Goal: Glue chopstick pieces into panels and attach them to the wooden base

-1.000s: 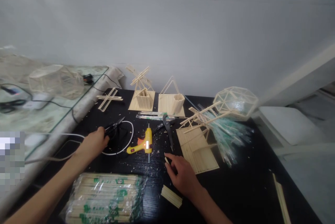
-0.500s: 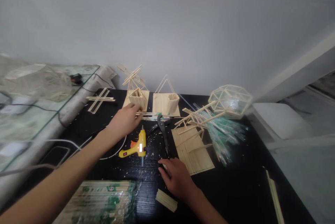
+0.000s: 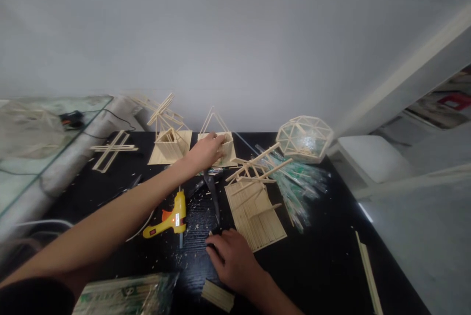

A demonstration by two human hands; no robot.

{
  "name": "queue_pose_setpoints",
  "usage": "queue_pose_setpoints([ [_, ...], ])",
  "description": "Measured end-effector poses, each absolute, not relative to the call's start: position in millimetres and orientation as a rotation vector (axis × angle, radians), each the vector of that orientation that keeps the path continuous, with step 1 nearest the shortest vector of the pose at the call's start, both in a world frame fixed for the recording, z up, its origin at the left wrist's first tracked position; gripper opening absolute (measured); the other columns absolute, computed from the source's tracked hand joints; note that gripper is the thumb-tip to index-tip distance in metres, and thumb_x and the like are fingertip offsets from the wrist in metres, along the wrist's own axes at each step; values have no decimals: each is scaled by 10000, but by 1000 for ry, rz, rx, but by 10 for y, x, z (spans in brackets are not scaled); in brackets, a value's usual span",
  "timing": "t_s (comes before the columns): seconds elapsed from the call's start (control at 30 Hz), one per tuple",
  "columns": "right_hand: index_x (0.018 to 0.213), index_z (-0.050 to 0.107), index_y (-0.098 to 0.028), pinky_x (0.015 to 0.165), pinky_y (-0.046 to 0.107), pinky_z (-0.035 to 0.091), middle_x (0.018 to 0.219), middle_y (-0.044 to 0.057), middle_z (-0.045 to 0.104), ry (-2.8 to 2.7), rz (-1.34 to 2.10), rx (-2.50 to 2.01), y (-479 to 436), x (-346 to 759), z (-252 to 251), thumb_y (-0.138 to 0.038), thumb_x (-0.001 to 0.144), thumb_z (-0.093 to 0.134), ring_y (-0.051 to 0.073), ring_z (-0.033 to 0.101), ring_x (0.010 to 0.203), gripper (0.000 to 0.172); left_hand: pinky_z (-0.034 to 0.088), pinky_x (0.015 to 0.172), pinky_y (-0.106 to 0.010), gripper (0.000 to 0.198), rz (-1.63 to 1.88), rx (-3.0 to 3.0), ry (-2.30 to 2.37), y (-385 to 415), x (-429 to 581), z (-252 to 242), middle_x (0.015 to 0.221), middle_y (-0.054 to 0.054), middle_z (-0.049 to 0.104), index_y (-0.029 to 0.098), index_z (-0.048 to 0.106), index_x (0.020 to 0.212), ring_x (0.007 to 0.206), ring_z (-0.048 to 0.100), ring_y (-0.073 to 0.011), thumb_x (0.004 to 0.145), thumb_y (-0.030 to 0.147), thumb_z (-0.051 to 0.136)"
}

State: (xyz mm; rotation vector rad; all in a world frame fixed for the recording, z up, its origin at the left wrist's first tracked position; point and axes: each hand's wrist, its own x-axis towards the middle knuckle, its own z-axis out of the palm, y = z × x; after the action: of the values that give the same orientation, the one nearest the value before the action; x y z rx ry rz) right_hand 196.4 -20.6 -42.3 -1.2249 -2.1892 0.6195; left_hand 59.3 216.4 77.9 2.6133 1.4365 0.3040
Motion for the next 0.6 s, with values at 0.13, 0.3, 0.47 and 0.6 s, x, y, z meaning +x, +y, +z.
queue_pose_setpoints([
  [0.13,1045,678,-230,774,328,431,890,32,780,-2204,624,-1216,-201,1961,-436,-231,979,611,216,687,814,93,539,942,-417,246,316,2621,1394,2243,602,723,1098,-142,657,151,647,1179,1020,687,-287,937,195,631],
  [0.3,1033,671,-228,777,324,427,900,22,787,-2191,622,-1195,-208,1953,-433,-226,987,599,206,679,801,85,535,925,-413,157,402,2627,1347,2296,592,735,1106,-145,631,138,613,1073,1010,660,-279,924,181,640],
  [0.47,1019,673,-227,762,321,414,890,26,781,-2192,623,-1206,-206,1950,-435,-233,1003,573,204,672,797,101,543,880,-397,120,526,2625,1299,2340,586,849,1106,-118,595,168,560,1021,958,641,-245,933,189,640],
  [0.6,1009,673,-223,753,321,402,873,21,776,-2205,624,-1215,-194,1950,-452,-206,987,587,203,663,786,90,553,838,-368,134,608,2628,1247,2312,579,926,1076,-104,586,175,521,987,911,631,-221,939,181,646],
])
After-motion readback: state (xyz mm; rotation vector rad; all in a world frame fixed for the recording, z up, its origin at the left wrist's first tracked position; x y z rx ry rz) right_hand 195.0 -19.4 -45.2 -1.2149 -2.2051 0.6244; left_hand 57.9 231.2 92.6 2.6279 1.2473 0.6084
